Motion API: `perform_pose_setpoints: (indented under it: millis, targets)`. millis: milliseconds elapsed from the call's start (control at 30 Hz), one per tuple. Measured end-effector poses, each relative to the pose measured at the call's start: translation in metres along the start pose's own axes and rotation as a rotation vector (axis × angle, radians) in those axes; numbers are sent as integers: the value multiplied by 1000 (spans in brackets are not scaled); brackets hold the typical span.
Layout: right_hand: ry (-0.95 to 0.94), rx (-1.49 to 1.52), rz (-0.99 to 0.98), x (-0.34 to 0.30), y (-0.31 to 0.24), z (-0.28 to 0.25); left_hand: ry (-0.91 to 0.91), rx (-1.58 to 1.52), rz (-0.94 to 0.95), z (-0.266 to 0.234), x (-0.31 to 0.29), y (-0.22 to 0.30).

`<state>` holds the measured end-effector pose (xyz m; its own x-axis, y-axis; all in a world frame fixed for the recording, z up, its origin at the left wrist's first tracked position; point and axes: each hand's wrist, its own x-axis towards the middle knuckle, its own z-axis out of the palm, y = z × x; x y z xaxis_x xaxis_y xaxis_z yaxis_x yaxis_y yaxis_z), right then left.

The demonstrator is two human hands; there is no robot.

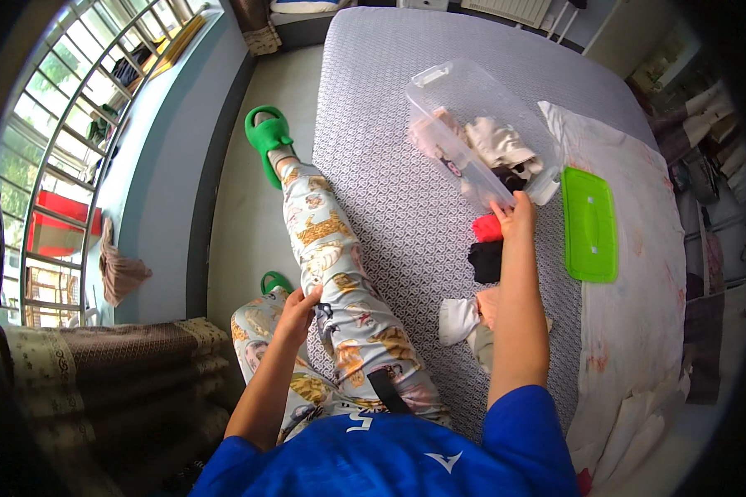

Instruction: The person sits on the floor and folds several pieces of clothing, including a white bra, a black bra, and a pink garment. They place the folded items into a clear plastic container on the bed.

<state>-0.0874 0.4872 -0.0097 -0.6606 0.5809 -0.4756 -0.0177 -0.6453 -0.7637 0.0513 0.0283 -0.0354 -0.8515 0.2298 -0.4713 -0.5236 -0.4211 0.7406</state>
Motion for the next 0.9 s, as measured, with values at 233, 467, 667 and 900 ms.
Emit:
perform_pose_setpoints:
  millis: [233,467,667,900]
  targets:
    - [-135,-446,-147,-107,77,-46,254,-210,103,9,14,-31]
    - [-784,-926,-260,-200,230,38,287,-292,119,15,15,-31]
    - [-817,-959,-233,-200,226,55,211,-429,71,-1,11,-36]
    - [-818,-1004,-240,-215,211,58,294,-346,87,-19,4,-59]
